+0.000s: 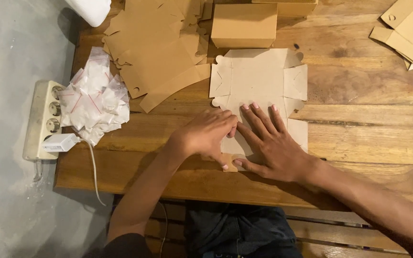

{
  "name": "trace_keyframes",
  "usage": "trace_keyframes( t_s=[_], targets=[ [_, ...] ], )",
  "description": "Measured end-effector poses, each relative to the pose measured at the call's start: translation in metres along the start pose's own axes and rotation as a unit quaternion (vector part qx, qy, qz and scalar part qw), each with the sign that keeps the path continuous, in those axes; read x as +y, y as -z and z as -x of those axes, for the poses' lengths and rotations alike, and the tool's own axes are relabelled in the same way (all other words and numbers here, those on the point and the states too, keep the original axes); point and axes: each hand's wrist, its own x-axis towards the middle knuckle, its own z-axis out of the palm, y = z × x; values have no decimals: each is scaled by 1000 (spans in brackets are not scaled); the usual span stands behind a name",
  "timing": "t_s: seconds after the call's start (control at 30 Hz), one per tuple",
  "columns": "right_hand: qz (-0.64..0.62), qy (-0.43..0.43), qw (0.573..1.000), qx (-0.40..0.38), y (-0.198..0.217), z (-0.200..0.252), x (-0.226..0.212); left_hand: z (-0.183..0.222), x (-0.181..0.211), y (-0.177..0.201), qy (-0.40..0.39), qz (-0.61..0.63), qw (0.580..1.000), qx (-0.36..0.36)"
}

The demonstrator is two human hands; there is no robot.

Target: Assembling a cardboard box by folding and interlocking pre-cut cardboard sheets on a wooden table.

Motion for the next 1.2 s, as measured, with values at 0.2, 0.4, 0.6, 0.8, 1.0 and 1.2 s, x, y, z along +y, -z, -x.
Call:
trace_keyframes(
  t_s=[0.2, 0.4, 0.6, 0.8, 1.0, 1.2],
  targets=[
    [24, 3, 1000, 1, -2, 1, 1, 2, -4, -1, -5, 20, 1000, -5],
    [2, 5, 1000, -3, 3, 0, -1, 2, -15, 0, -24, 64, 998, -2],
    [-4, 38, 999, -13, 15, 1, 15, 1, -36, -7, -56, 188, 981, -2],
    [-284, 63, 956, -43, 83, 8, 47, 32, 15, 5, 20, 110, 992, 50],
    [-285, 16, 926, -246, 118, 11, 28, 56, 14, -46, 6, 94, 977, 191],
    [-233, -4, 940, -250, 106, 13, 37, 60, 4, -62, -50, 232, 942, 238]
  ],
)
